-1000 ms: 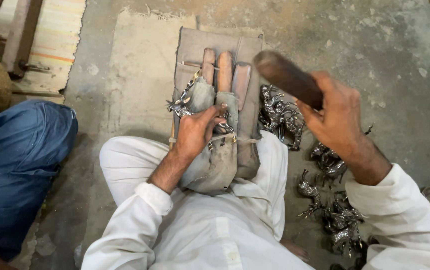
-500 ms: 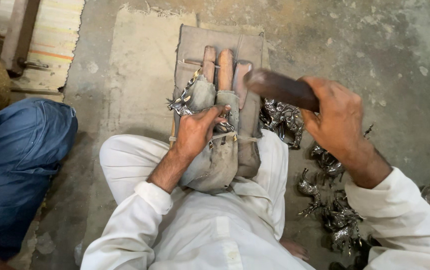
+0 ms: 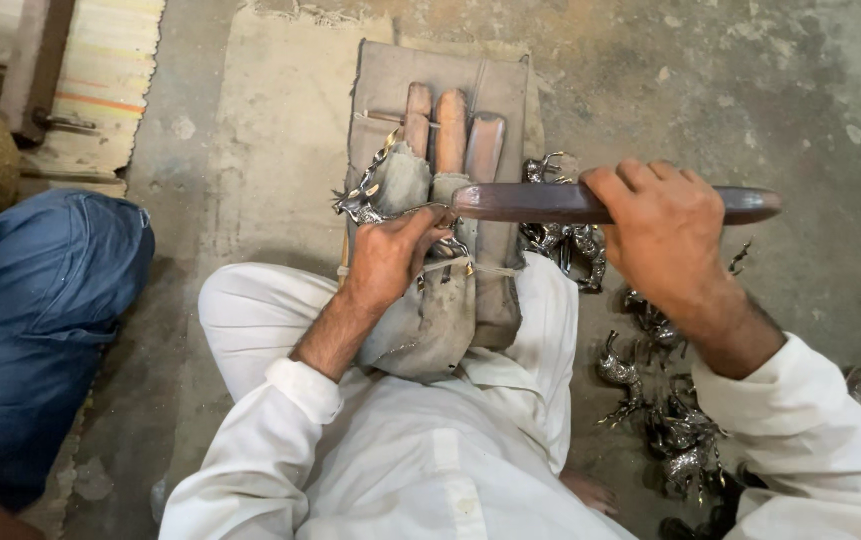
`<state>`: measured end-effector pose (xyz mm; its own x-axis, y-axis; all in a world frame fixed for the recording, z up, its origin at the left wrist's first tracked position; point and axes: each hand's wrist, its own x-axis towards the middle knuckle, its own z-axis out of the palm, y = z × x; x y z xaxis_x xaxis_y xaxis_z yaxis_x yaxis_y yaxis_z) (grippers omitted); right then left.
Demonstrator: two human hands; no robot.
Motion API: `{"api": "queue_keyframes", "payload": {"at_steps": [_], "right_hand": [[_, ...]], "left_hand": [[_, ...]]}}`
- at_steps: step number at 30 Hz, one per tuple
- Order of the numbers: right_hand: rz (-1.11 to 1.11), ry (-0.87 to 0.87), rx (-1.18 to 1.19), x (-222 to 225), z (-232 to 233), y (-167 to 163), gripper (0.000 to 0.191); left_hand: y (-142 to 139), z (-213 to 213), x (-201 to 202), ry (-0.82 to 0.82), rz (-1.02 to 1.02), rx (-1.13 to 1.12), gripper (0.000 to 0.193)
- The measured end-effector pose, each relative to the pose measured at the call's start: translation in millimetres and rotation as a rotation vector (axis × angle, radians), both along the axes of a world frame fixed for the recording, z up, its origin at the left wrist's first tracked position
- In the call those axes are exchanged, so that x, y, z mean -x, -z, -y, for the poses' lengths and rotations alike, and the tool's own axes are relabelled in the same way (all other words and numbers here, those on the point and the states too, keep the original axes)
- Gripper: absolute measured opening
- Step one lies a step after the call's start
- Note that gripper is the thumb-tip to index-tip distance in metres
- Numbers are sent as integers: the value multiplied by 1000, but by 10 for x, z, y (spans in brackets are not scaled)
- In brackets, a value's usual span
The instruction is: The person sits on the floor and uses a hammer and a small metal punch to emboss a pattern onto a silver-colored metal deer figurine. They repeatedly strike the punch against the figurine's body and legs while holding it steady on a padded block, occasionally repositioning the figurine to work on different areas.
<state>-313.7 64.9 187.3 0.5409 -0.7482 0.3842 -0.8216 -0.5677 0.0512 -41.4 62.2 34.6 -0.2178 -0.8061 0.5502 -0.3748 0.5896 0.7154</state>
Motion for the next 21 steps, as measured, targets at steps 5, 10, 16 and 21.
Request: {"api": "queue_keyframes", "payload": {"at_steps": [5, 10, 16, 21], "right_hand": [[108, 30, -80, 42, -23, 16, 49], [59, 43, -34, 52, -12, 88, 48], [-38, 76, -66, 64, -10, 103, 46], [32, 87, -75, 86, 18, 72, 47]], "left_hand": [[12, 19, -3, -9, 40, -7, 39], [19, 9, -14, -24, 46, 109, 34], [37, 7, -41, -61, 62, 28, 36], [37, 15, -48, -3, 32, 23, 35]]}}
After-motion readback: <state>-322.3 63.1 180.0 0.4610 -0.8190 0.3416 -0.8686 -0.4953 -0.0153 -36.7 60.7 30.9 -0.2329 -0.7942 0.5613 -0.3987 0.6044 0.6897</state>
